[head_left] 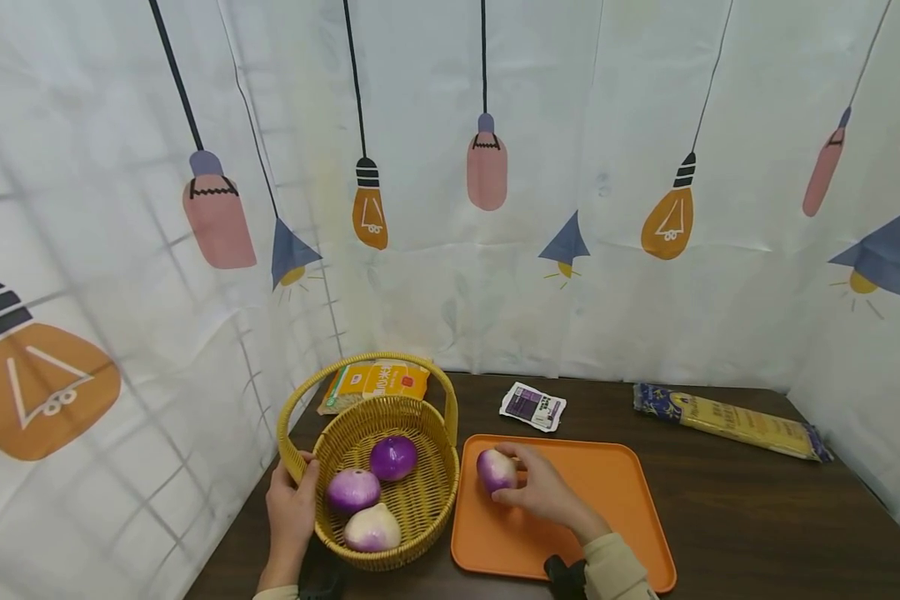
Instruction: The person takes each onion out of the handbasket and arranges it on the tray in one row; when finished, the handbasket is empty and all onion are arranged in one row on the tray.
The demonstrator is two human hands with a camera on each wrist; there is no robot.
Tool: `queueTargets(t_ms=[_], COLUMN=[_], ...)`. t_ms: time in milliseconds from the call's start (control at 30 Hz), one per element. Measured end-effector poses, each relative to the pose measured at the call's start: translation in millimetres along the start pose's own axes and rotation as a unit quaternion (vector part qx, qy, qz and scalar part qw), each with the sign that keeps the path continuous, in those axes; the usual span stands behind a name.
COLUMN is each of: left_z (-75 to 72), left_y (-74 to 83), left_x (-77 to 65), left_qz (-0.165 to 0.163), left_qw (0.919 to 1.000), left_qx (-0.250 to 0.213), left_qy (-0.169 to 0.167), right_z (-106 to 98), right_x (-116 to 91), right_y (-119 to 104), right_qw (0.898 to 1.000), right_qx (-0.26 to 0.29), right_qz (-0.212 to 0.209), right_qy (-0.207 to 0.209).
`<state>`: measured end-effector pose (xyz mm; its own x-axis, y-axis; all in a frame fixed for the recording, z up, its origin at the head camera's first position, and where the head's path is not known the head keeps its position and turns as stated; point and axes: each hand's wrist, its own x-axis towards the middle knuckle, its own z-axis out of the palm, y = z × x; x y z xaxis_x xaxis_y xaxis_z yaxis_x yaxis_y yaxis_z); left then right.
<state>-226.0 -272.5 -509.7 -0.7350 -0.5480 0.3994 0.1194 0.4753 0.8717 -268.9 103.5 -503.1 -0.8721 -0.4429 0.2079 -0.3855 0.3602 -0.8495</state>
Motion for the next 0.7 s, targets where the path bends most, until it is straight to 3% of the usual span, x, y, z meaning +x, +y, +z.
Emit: queueTargets(t_ms=[500,700], left_z=[1.0,1.0], left_y=[-0.4,-0.7], left_x=[-1.1,-0.8], left_qz=[0.005,-0.001], left_qw=[0.9999,0.9999], left_qx=[-0.010,-0.007], left_qy=[0.011,0.009], right_z=[8.8,10.4], right_x=[3.5,3.3], right_y=[8.8,9.6], right_qw=[0.999,0.999], right_qx=[0.035,0.018], right_qz=[0.015,0.018], right_qy=[-0.033,-0.024])
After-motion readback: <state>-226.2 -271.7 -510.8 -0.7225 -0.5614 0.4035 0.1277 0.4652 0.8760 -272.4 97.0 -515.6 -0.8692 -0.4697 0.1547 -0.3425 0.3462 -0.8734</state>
